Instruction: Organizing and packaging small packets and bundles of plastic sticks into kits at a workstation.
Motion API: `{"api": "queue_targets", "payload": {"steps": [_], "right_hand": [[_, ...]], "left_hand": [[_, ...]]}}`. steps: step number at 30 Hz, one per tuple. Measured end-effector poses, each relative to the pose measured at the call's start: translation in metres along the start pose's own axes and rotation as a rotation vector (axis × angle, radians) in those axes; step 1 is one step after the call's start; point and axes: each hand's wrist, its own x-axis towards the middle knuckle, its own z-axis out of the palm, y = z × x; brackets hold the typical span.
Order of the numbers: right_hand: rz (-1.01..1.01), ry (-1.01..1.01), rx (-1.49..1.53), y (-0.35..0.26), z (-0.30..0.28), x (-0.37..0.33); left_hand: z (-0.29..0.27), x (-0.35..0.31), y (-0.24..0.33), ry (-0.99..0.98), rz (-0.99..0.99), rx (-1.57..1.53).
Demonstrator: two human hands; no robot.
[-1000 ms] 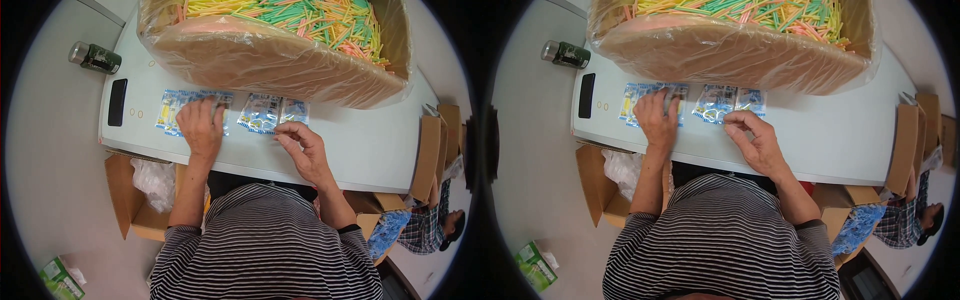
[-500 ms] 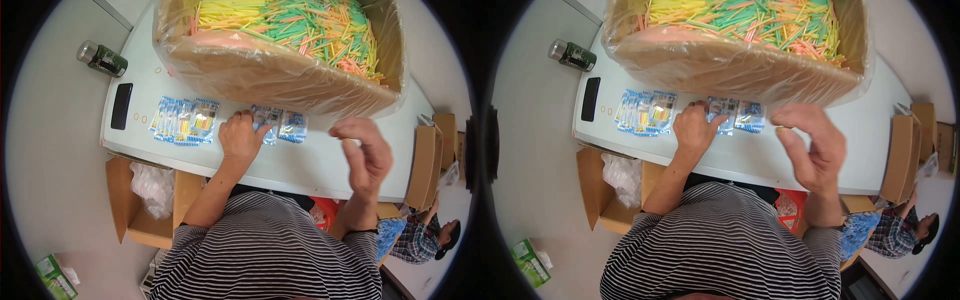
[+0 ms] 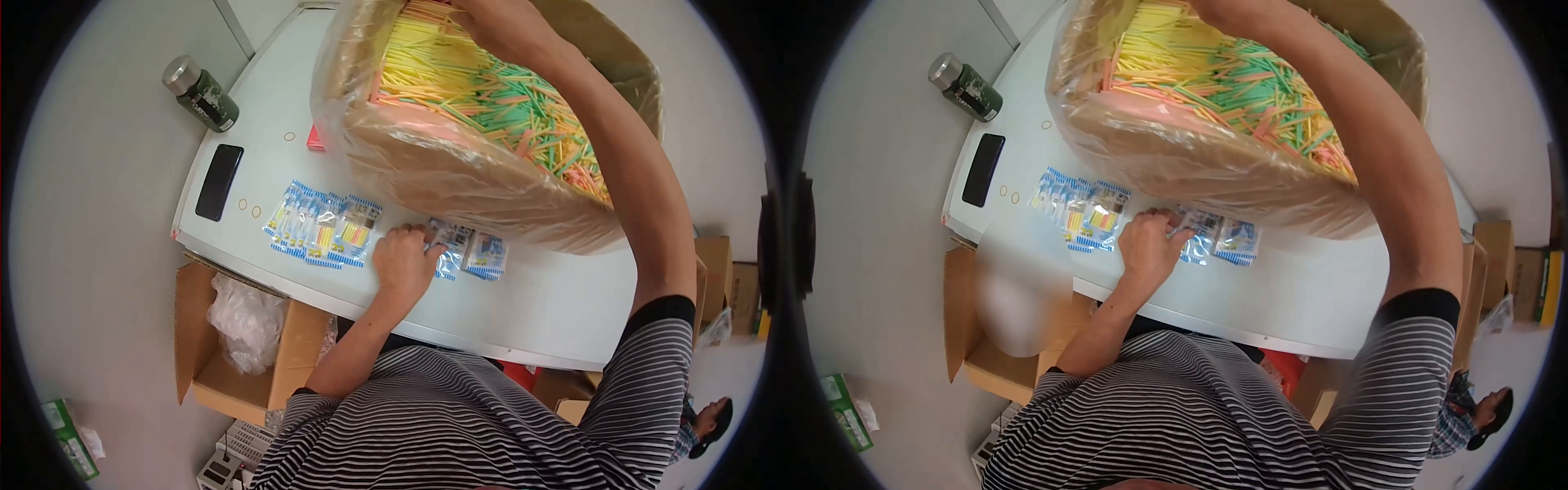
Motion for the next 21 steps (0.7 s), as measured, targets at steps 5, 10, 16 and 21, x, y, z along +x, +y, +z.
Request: {"api": "queue_targets", "payload": {"steps": [5, 10, 16, 21], "right_hand": [[0.041, -0.298, -0.413, 0.008, 0.057, 0.061], [-0.248, 0.01, -0.271, 0.021, 0.088, 0.073], [-0.08, -0.119, -0.593, 0.02, 0.103, 0.077], [-0.02, -0.042, -0.479, 0.027, 0.099, 0.069]], "left_hand": [[0.003, -0.004, -0.002, 0.04, 0.005, -0.034], [0.004, -0.008, -0.008, 0.107, 0.071, -0.115], [0.0, -0.007, -0.011, 0.12, 0.073, -0.228], [0.004, -0.009, -0.012, 0.179, 0.11, -0.247]]}}
